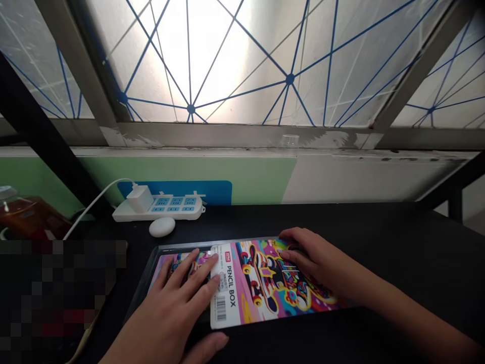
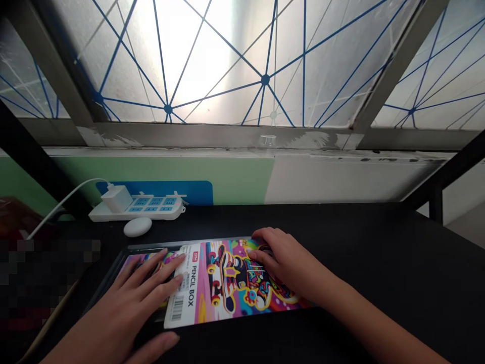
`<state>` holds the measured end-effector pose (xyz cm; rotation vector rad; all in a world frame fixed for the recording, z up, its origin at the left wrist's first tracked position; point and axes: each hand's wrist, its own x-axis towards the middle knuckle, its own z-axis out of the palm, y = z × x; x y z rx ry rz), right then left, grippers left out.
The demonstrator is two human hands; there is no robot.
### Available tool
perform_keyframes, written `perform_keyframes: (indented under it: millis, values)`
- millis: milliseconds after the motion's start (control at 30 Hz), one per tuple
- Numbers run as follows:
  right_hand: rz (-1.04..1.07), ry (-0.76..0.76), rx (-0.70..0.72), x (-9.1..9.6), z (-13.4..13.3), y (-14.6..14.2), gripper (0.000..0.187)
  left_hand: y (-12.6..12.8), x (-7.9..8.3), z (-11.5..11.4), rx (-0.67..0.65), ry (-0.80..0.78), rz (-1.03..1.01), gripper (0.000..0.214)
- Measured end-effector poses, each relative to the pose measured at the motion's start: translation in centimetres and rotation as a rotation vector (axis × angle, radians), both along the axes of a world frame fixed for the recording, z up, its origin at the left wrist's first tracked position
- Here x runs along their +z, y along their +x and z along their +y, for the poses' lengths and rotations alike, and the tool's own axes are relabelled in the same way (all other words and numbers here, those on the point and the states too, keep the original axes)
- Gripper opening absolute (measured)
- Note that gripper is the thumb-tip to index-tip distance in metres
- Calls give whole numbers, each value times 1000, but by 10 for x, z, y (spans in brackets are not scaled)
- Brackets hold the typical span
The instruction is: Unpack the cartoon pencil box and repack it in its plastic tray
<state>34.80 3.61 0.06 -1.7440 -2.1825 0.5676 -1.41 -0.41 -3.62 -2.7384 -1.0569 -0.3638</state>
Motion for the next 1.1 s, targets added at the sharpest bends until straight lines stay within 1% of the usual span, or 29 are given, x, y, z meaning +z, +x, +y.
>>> perform_keyframes:
  millis: [67,167,333,400,500,633,733,867,933,1000,1033,1100]
  values:
    - [-19,-13,-25,-1,1,-1,46,0,-2,0,8,-10,-7,66]
    - [-55,22,-56,-2,4,-4,45,1,-3,-1,9,-15,-9,73]
    - [-96,71,-59,-2,11,-10,44,1,-2,-2,23,-7,-23,79]
    - [-107,84,-53,0,15,-13,45,2,1,-3,39,2,-22,81]
    - [-126,105,-31,6,20,-19,47,4,11,-4,73,-10,26,83]
    - [-124,112,22,9,25,-22,47,10,23,-1,64,-13,78,77]
    - [-76,88,30,6,26,-12,53,9,19,1,69,1,43,75]
    - [-100,57,63,7,26,18,54,0,7,-1,70,69,-38,78]
    - [-146,45,72,11,23,35,50,-3,7,-4,87,55,-82,72]
    - [-172,14,72,16,18,45,47,-2,13,-7,109,-17,-143,55]
    - [-170,-8,73,18,14,47,46,0,18,-8,117,-59,-175,47]
    - [-141,-32,66,20,7,40,45,5,26,-10,129,-112,-227,39]
